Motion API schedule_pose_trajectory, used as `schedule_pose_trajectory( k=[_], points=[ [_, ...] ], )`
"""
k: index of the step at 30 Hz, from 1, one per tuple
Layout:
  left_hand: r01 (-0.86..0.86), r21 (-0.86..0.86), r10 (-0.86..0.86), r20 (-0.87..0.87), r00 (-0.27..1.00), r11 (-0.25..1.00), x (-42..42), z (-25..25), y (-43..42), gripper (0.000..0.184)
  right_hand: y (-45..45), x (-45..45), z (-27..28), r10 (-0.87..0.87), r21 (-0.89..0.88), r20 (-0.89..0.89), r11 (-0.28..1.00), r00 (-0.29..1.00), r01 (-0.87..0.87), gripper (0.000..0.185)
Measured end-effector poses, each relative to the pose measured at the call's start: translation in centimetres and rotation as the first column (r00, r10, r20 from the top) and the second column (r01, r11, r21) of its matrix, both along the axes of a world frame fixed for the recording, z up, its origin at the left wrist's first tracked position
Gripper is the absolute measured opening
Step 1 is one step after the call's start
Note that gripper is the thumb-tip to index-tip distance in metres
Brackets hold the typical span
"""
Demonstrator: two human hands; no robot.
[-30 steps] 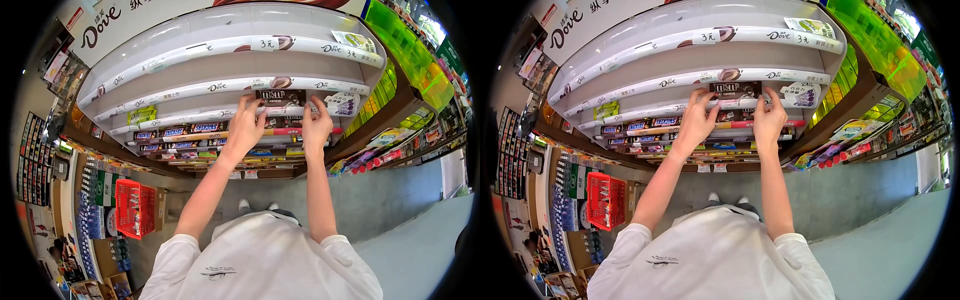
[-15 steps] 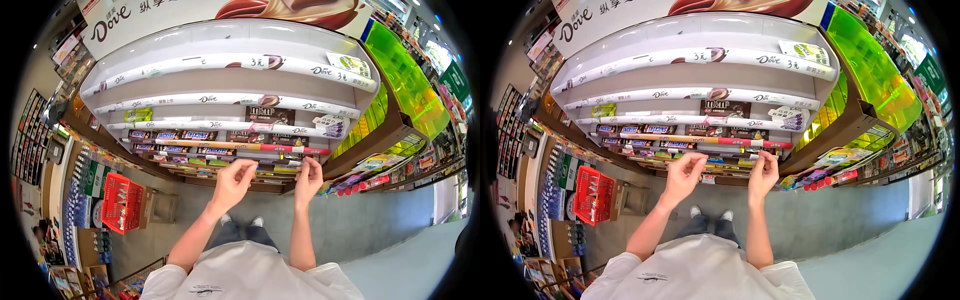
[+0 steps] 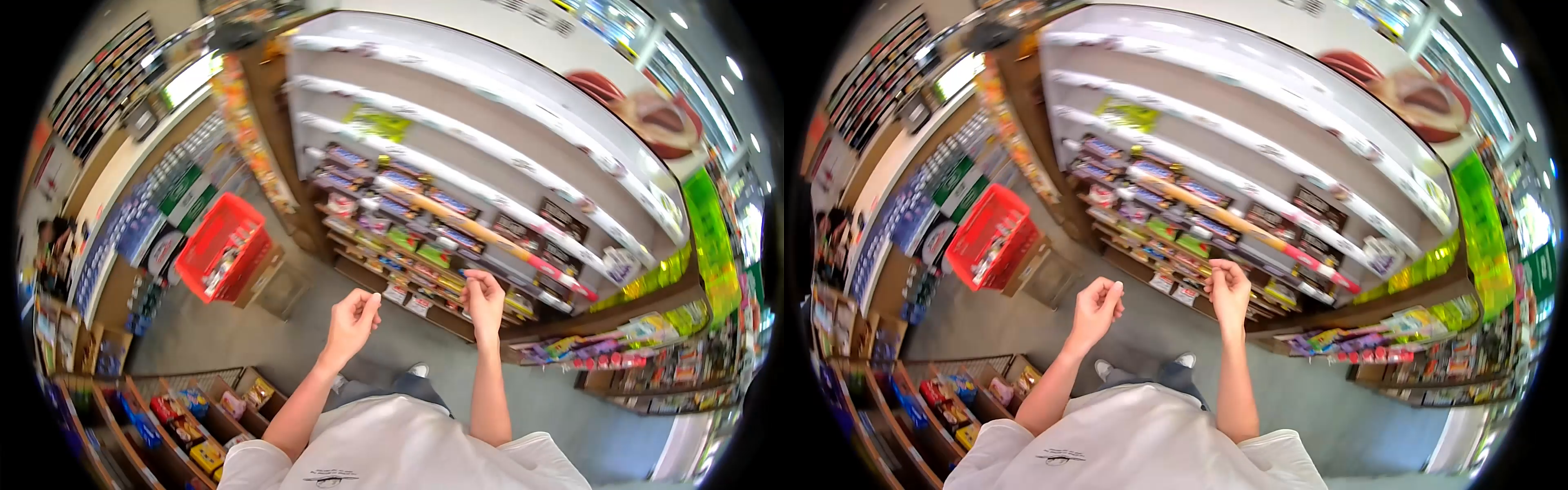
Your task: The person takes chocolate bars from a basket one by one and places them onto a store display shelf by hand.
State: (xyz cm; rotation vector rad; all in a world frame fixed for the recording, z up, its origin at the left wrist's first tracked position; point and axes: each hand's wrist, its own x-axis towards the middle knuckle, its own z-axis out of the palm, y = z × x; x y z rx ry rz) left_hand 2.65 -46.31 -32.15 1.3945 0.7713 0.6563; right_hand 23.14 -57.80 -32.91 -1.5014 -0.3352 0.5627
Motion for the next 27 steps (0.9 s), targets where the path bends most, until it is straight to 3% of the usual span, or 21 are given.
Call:
schedule_pose_trajectory(
  k=[6, 8, 12, 19, 27],
  points=[
    [-0.328, -0.035, 0.330, 0.042, 0.943, 0.944, -12.9, -2.4, 5.6, 0.022, 10.1, -11.8, -0.1, 0.396, -0.136, -0.003, 0.909, 0.918, -0.393, 0.016],
    [-0.520, -0.033, 0.521, 0.026, 0.853, 0.853, -17.1, -3.0, 7.2, 0.021, 13.0, -15.6, 0.2, 0.500, -0.179, 0.010, 0.853, 0.866, -0.490, 0.016],
    [-0.689, 0.029, 0.689, -0.017, 0.724, 0.724, -24.3, -4.5, 9.6, 0.018, 18.1, -21.6, 0.6, 0.657, -0.207, 0.047, 0.744, 0.753, -0.636, 0.020],
    [-0.789, 0.006, 0.788, -0.054, 0.614, 0.615, -30.0, -6.5, 12.1, 0.015, 25.6, -27.2, -0.7, 0.810, -0.208, 0.046, 0.580, 0.584, -0.788, 0.019],
    [-0.798, -0.027, 0.781, -0.191, 0.595, 0.602, -32.5, -7.9, 18.9, 0.019, 37.2, -29.4, -3.2, 0.909, -0.230, -0.020, 0.402, 0.417, -0.886, 0.026]
  ],
)
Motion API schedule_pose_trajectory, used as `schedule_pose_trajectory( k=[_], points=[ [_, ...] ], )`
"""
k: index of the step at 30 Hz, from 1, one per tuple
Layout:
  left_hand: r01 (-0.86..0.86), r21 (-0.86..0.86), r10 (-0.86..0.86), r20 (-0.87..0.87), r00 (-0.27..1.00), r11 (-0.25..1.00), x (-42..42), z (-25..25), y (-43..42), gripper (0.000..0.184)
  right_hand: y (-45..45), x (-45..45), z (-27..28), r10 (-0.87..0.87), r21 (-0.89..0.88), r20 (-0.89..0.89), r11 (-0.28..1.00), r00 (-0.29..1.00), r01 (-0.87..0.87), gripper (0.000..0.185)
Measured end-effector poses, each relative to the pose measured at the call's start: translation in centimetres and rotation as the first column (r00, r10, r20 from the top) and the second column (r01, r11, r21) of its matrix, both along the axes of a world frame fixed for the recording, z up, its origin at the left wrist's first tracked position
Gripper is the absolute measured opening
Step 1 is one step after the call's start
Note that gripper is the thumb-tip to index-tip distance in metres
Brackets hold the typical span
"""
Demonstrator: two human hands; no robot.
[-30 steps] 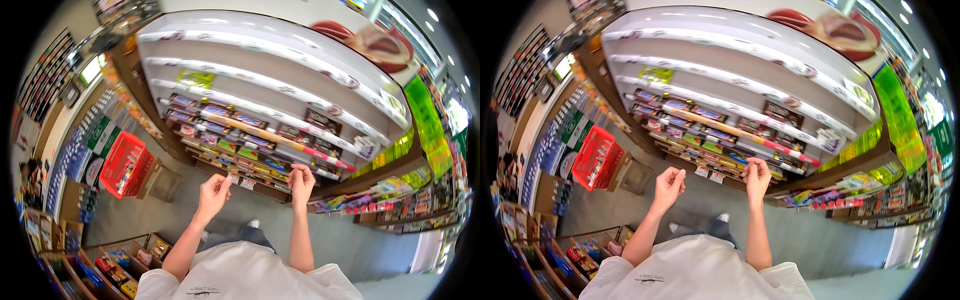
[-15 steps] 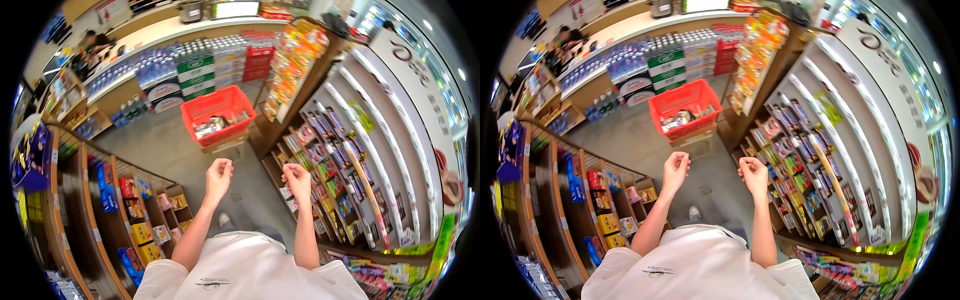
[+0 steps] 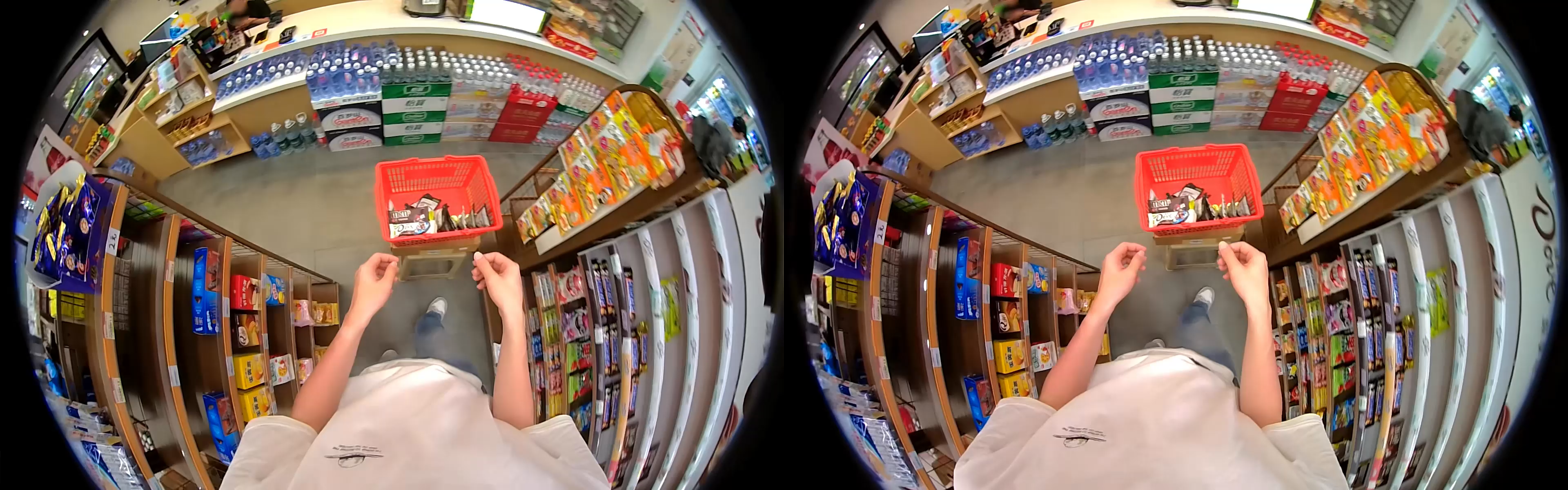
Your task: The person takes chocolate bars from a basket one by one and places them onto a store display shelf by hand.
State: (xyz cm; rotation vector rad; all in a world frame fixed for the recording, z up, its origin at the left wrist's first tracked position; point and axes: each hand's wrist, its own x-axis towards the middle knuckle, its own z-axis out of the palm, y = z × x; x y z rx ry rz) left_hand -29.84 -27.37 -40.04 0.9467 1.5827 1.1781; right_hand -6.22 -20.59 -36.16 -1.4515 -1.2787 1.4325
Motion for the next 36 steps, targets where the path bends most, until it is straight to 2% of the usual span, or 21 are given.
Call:
schedule_pose_trajectory(
  k=[4, 7, 9, 11, 13, 14, 16, 17, 19, 21, 22, 23, 25, 26, 27, 29, 30, 31, 33, 36],
  points=[
    [-0.005, -0.083, -0.003, -0.101, 0.995, 0.997, 0.5, 0.3, 3.6, 0.021, 5.4, -0.5, -1.2, 0.129, -0.014, 0.031, 0.992, 0.991, -0.129, 0.022],
    [0.047, -0.138, -0.072, -0.186, 0.980, 0.989, 0.9, 0.2, 6.3, 0.022, 9.1, -0.9, -2.7, 0.213, -0.056, 0.023, 0.976, 0.977, -0.211, 0.017],
    [0.052, -0.185, -0.087, -0.181, 0.980, 0.981, 1.4, -0.7, 7.1, 0.024, 10.7, -1.2, -4.2, 0.308, 0.007, 0.201, 0.949, 0.930, -0.316, 0.016],
    [0.045, -0.234, -0.081, -0.149, 0.986, 0.971, 1.5, -2.1, 7.9, 0.026, 12.0, -1.6, -4.8, 0.354, -0.024, 0.230, 0.933, 0.906, -0.358, 0.015],
    [0.121, -0.300, -0.176, -0.162, 0.971, 0.946, 1.3, -2.8, 8.7, 0.025, 12.9, -2.3, -6.0, 0.318, -0.102, 0.010, 0.943, 0.948, -0.316, 0.014],
    [0.112, -0.311, -0.167, -0.158, 0.973, 0.944, 1.2, -3.1, 9.0, 0.025, 13.4, -2.6, -6.5, 0.308, -0.128, -0.021, 0.943, 0.951, -0.308, 0.014],
    [0.136, -0.476, -0.221, -0.128, 0.967, 0.869, 0.8, -2.6, 10.3, 0.028, 14.4, -3.3, -8.1, 0.307, -0.140, -0.044, 0.940, 0.951, -0.310, 0.013],
    [0.141, -0.486, -0.225, -0.120, 0.967, 0.863, 0.3, -3.4, 10.8, 0.028, 14.9, -3.7, -8.8, 0.296, -0.139, -0.061, 0.943, 0.953, -0.302, 0.013],
    [0.120, -0.442, -0.223, -0.189, 0.956, 0.889, -0.5, -5.1, 12.1, 0.029, 16.0, -4.7, -10.1, 0.282, -0.172, -0.023, 0.944, 0.959, -0.282, 0.013],
    [0.108, -0.430, -0.220, -0.220, 0.950, 0.896, -1.4, -6.3, 13.7, 0.029, 17.1, -5.7, -10.9, 0.340, -0.110, 0.130, 0.939, 0.931, -0.327, 0.015],
    [0.085, -0.411, -0.211, -0.270, 0.939, 0.907, -1.9, -6.5, 14.8, 0.029, 17.7, -6.4, -10.6, 0.368, -0.153, 0.184, 0.927, 0.911, -0.344, 0.016],
    [0.099, -0.411, -0.217, -0.250, 0.944, 0.906, -2.3, -6.8, 15.9, 0.029, 18.2, -7.1, -11.2, 0.367, -0.128, 0.240, 0.930, 0.899, -0.345, 0.018],
    [0.221, -0.361, -0.358, -0.375, 0.855, 0.906, -3.4, -7.4, 18.0, 0.032, 19.4, -8.6, -12.2, 0.389, -0.110, 0.351, 0.920, 0.852, -0.375, 0.020],
    [0.359, -0.375, -0.490, -0.354, 0.797, 0.855, -4.1, -9.4, 19.0, 0.036, 20.0, -9.4, -12.6, 0.395, -0.164, 0.330, 0.918, 0.857, -0.360, 0.023],
    [0.374, -0.373, -0.498, -0.330, 0.802, 0.849, -4.6, -11.6, 19.7, 0.036, 20.6, -10.3, -12.8, 0.392, -0.181, 0.348, 0.919, 0.851, -0.350, 0.023],
    [0.445, -0.445, -0.625, -0.464, 0.628, 0.777, -5.1, -14.8, 21.2, 0.038, 22.1, -11.6, -13.8, 0.448, -0.205, 0.439, 0.894, 0.779, -0.399, 0.027],
    [0.463, -0.510, -0.680, -0.422, 0.600, 0.725, -5.2, -13.6, 22.4, 0.038, 22.8, -12.3, -14.1, 0.484, -0.218, 0.449, 0.874, 0.751, -0.433, 0.032],
    [0.478, -0.509, -0.690, -0.410, 0.597, 0.716, -5.3, -14.1, 23.2, 0.038, 23.3, -12.8, -14.3, 0.478, -0.229, 0.455, 0.878, 0.752, -0.420, 0.032],
    [0.490, -0.508, -0.706, -0.511, 0.491, 0.708, -5.7, -15.5, 24.5, 0.037, 24.3, -13.6, -14.9, 0.536, -0.257, 0.603, 0.832, 0.591, -0.492, 0.036],
    [0.533, -0.528, -0.748, -0.512, 0.422, 0.662, -6.2, -17.6, 25.9, 0.033, 25.3, -14.5, -17.5, 0.611, -0.326, 0.572, 0.782, 0.547, -0.531, 0.040]
  ],
)
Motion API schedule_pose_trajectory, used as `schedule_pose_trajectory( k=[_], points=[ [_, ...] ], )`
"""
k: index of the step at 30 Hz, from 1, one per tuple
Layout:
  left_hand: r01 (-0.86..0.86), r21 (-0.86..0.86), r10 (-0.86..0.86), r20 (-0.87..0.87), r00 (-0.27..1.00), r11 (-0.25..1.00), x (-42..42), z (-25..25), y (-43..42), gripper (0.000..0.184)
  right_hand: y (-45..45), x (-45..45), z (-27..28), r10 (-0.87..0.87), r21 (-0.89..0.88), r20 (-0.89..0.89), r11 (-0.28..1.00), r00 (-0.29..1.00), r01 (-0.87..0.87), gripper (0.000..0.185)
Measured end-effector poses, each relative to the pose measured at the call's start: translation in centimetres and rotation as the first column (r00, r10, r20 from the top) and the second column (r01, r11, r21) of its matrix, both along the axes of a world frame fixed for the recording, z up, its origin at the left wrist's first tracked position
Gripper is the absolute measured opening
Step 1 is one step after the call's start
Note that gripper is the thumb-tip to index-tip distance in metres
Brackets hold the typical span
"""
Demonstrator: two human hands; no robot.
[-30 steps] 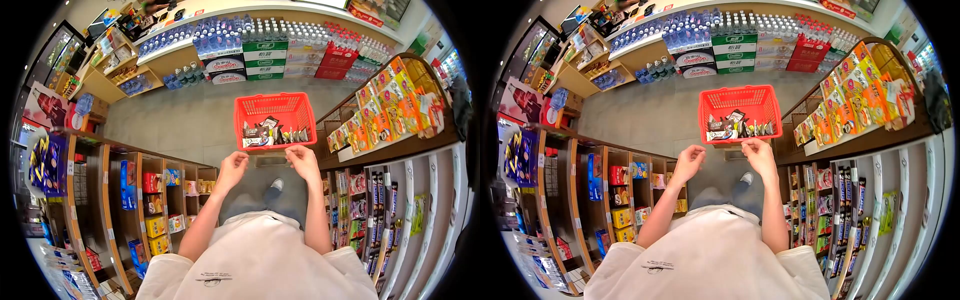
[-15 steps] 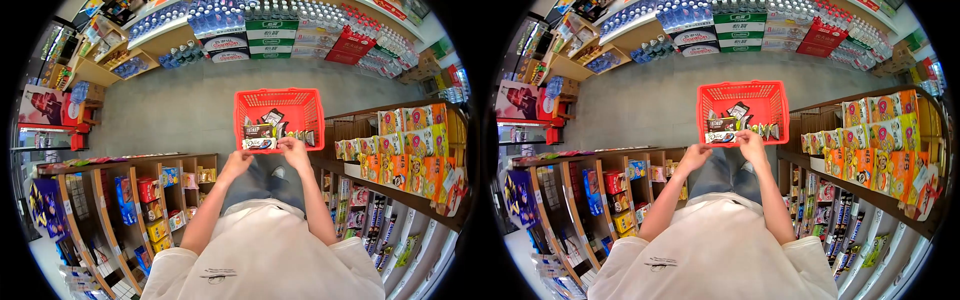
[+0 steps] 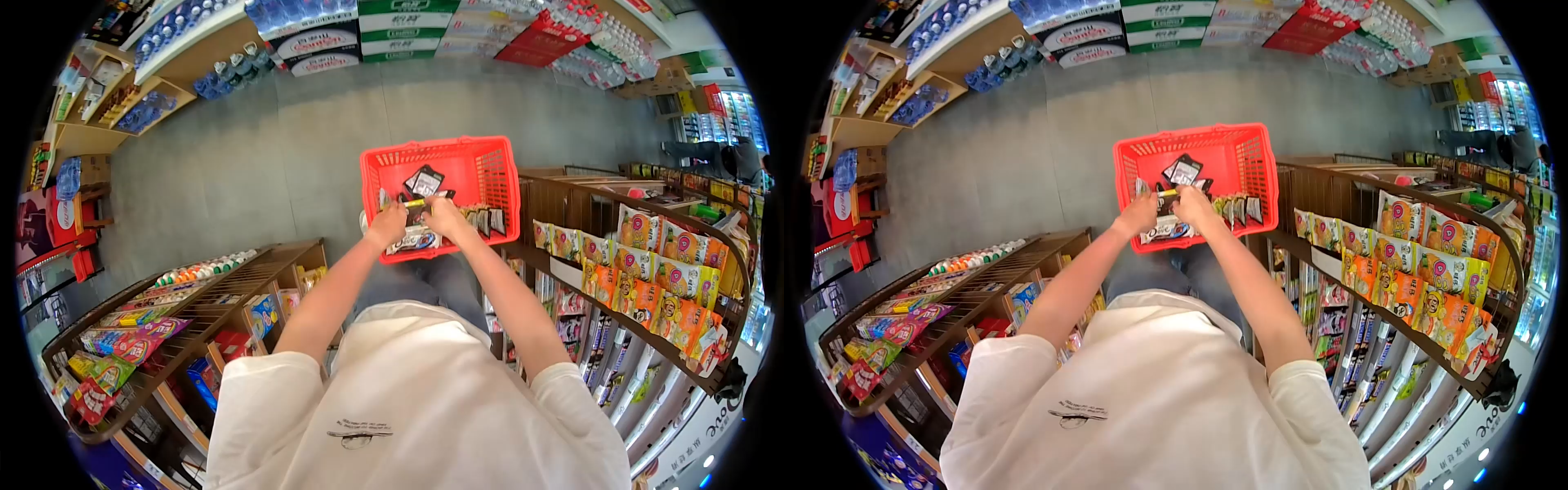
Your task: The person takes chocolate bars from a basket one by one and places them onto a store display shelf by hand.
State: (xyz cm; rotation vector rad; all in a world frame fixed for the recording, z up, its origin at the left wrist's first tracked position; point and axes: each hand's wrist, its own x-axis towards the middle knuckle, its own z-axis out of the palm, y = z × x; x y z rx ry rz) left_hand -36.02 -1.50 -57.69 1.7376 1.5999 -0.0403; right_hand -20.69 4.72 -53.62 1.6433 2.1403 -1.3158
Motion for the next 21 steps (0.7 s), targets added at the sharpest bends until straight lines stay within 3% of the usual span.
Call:
schedule_pose_trajectory(
  k=[3, 6, 9, 11, 13, 15, 16, 21],
  points=[
    [0.047, 0.008, -0.047, -0.039, 0.998, 0.999, 0.0, -1.9, 0.6, 0.030, 0.4, -0.5, -2.2, 0.076, -0.044, 0.021, 0.996, 0.997, -0.075, 0.043],
    [0.053, -0.118, -0.061, -0.067, 0.996, 0.992, -0.2, -1.8, 1.7, 0.024, 2.0, -1.1, -3.7, 0.309, -0.125, 0.102, 0.947, 0.946, -0.296, 0.053],
    [0.090, -0.212, -0.105, -0.059, 0.993, 0.973, 0.1, -2.8, 1.9, 0.022, 2.0, -1.2, -5.8, 0.408, -0.185, 0.172, 0.907, 0.897, -0.378, 0.048],
    [0.033, -0.154, -0.044, -0.069, 0.997, 0.987, 0.4, -3.2, 1.3, 0.021, 1.2, -1.1, -7.2, 0.415, -0.170, 0.198, 0.907, 0.888, -0.386, 0.045],
    [0.092, -0.061, -0.102, -0.188, 0.977, 0.994, 1.0, -3.4, 0.9, 0.020, 0.6, -0.8, -7.5, 0.422, -0.152, 0.235, 0.906, 0.876, -0.396, 0.041],
    [0.084, -0.031, -0.089, -0.230, 0.969, 0.996, 1.4, -3.5, 0.6, 0.018, 0.0, -0.6, -7.6, 0.445, -0.088, 0.351, 0.892, 0.824, -0.444, 0.025],
    [0.095, -0.019, -0.097, -0.259, 0.961, 0.995, 1.5, -3.6, 0.6, 0.018, -0.3, -0.3, -7.5, 0.440, -0.017, 0.340, 0.886, 0.831, -0.463, 0.021],
    [0.105, 0.082, -0.077, -0.290, 0.954, 0.991, 1.4, -4.1, -0.5, 0.014, -0.4, 0.3, -7.3, 0.404, -0.065, 0.302, 0.912, 0.863, -0.405, 0.021]
  ],
)
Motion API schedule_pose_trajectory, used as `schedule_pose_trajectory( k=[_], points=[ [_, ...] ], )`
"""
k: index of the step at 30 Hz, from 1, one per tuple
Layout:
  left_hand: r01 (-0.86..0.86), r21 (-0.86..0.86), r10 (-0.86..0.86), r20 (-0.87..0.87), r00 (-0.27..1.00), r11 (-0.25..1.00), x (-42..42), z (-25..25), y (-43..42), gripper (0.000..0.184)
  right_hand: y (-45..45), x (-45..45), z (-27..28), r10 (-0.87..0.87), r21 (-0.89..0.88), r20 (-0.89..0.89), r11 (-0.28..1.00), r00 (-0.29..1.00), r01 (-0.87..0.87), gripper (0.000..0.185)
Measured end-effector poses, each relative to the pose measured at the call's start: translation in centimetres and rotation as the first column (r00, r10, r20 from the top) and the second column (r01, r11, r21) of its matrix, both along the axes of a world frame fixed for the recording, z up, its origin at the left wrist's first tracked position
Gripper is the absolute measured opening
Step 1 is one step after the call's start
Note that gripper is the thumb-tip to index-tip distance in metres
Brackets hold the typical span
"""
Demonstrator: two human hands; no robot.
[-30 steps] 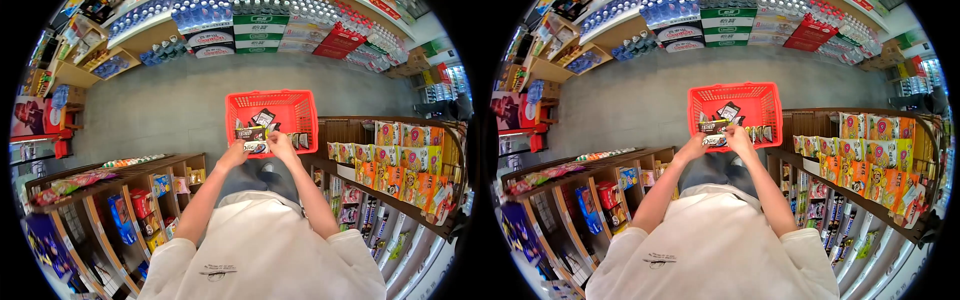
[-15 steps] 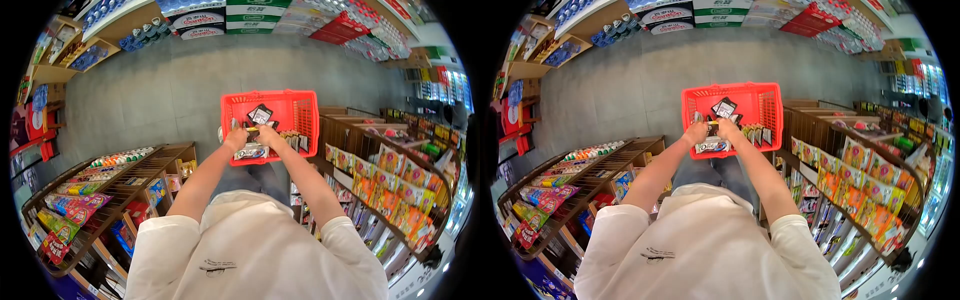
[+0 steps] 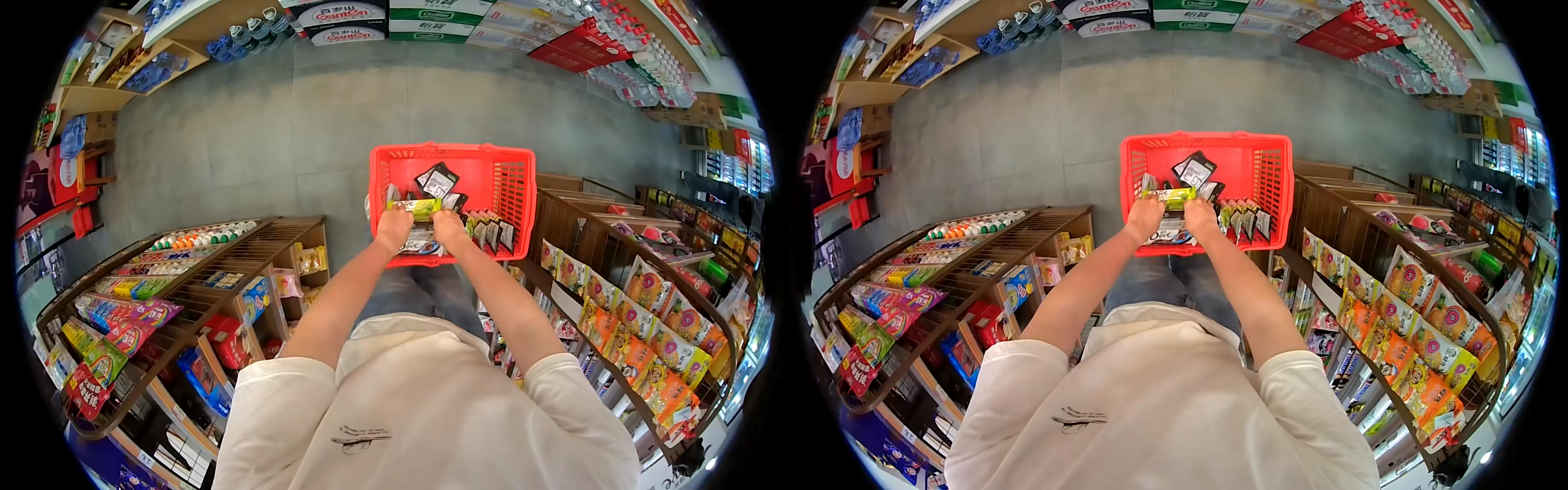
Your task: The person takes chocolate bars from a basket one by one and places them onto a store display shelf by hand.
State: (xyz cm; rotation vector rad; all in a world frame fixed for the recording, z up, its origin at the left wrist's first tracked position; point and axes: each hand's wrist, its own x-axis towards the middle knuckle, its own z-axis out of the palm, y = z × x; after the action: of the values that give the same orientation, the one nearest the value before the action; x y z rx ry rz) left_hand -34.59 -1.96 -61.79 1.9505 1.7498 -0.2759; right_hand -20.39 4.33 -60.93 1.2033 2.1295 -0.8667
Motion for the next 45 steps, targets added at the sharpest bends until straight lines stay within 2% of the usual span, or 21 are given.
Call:
schedule_pose_trajectory(
  k=[3, 4, 6, 7, 9, 10, 11, 12, 13, 14, 15, 17, 18, 20, 24, 26, 29, 34, 40, 42, 45],
  points=[
    [0.043, -0.051, -0.041, 0.043, 0.998, 0.998, -0.4, 0.0, -0.1, 0.012, 0.2, 0.6, 0.0, -0.162, -0.071, -0.032, 0.985, 0.986, 0.160, 0.019],
    [0.052, -0.042, -0.049, 0.072, 0.996, 0.998, -0.7, 0.1, 0.0, 0.013, 0.2, 0.9, -0.4, -0.167, -0.068, -0.037, 0.984, 0.985, 0.164, 0.019],
    [0.062, -0.026, -0.059, 0.093, 0.994, 0.998, -1.3, 0.8, 0.3, 0.013, 0.8, 1.8, -1.0, -0.108, 0.056, -0.241, 0.991, 0.965, 0.125, 0.025],
    [-0.029, -0.003, 0.029, 0.198, 0.980, 1.000, -1.8, 1.8, 0.9, 0.015, 1.8, 1.8, 0.2, -0.111, 0.062, -0.248, 0.990, 0.962, 0.130, 0.025],
    [-0.179, 0.052, 0.141, 0.416, 0.898, 0.983, -3.2, 4.5, 1.9, 0.017, 4.0, 2.0, 3.0, -0.358, -0.198, -0.316, 0.931, 0.879, 0.308, 0.023],
    [-0.171, 0.061, 0.132, 0.409, 0.903, 0.983, -3.9, 5.3, 2.4, 0.017, 4.8, 2.3, 3.7, -0.460, -0.251, -0.292, 0.883, 0.838, 0.397, 0.019],
    [-0.366, -0.119, 0.359, 0.613, 0.704, 0.923, -4.4, 6.2, 3.0, 0.019, 5.6, 2.6, 4.4, -0.567, -0.375, -0.361, 0.815, 0.741, 0.441, 0.017],
    [-0.485, -0.337, 0.551, 0.723, 0.415, 0.807, -4.8, 7.2, 3.4, 0.022, 6.0, 3.0, 4.9, -0.666, -0.499, -0.407, 0.735, 0.625, 0.458, 0.015],
    [-0.519, -0.379, 0.605, 0.699, 0.381, 0.766, -5.2, 9.1, 4.0, 0.024, 6.2, 3.1, 5.9, -0.667, -0.497, -0.420, 0.737, 0.616, 0.459, 0.015],
    [-0.517, -0.365, 0.594, 0.701, 0.395, 0.774, -5.3, 9.4, 4.2, 0.024, 6.2, 3.3, 6.9, -0.768, -0.600, -0.443, 0.637, 0.462, 0.484, 0.013],
    [-0.552, -0.391, 0.619, 0.718, 0.317, 0.737, -5.4, 9.7, 4.3, 0.025, 6.2, 3.4, 7.8, -0.848, -0.699, -0.440, 0.530, 0.295, 0.479, 0.012],
    [-0.576, -0.491, 0.661, 0.741, 0.119, 0.654, -5.0, 10.4, 4.2, 0.023, 5.9, 3.6, 9.6, -0.883, -0.727, -0.417, 0.466, 0.214, 0.504, 0.013],
    [-0.579, -0.476, 0.653, 0.746, 0.134, 0.662, -4.6, 10.8, 3.9, 0.023, 5.7, 3.8, 10.0, -0.914, -0.751, -0.380, 0.394, 0.142, 0.529, 0.014],
    [-0.493, -0.599, 0.643, 0.759, -0.099, 0.631, -3.6, 11.7, 3.1, 0.024, 5.1, 4.6, 10.4, -0.919, -0.765, -0.385, 0.368, 0.083, 0.529, 0.015],
    [-0.472, -0.638, 0.698, 0.713, -0.065, 0.608, -2.4, 12.2, 2.1, 0.022, 3.2, 6.9, 12.2, -0.938, -0.777, -0.343, 0.319, 0.060, 0.543, 0.018],
    [-0.475, -0.654, 0.696, 0.709, -0.114, 0.588, -1.7, 12.1, 1.8, 0.020, 2.4, 8.0, 12.2, -0.952, -0.845, -0.305, 0.256, -0.029, 0.469, 0.020],
    [-0.468, -0.662, 0.683, 0.714, -0.156, 0.585, -0.6, 13.6, 1.3, 0.019, 1.3, 9.4, 12.7, -0.950, -0.850, -0.310, 0.258, -0.040, 0.459, 0.021],
    [-0.458, -0.619, 0.695, 0.719, -0.002, 0.638, 0.9, 15.8, 0.6, 0.019, -1.2, 11.6, 13.7, -0.935, -0.839, -0.342, 0.260, -0.091, 0.478, 0.018],
    [-0.281, -0.603, 0.648, 0.754, 0.104, 0.747, 3.2, 16.2, 1.4, 0.019, -5.9, 14.5, 14.8, -0.858, -0.818, -0.398, 0.171, -0.326, 0.550, 0.017],
    [-0.179, -0.617, 0.631, 0.775, 0.030, 0.766, 4.1, 16.8, 1.4, 0.019, -7.9, 15.1, 15.5, -0.810, -0.786, -0.449, 0.156, -0.378, 0.598, 0.018],
    [-0.090, -0.588, 0.593, 0.804, 0.050, 0.804, 5.1, 18.1, 0.5, 0.019, -11.2, 15.4, 18.1, -0.730, -0.777, -0.490, 0.117, -0.476, 0.619, 0.022]
  ],
)
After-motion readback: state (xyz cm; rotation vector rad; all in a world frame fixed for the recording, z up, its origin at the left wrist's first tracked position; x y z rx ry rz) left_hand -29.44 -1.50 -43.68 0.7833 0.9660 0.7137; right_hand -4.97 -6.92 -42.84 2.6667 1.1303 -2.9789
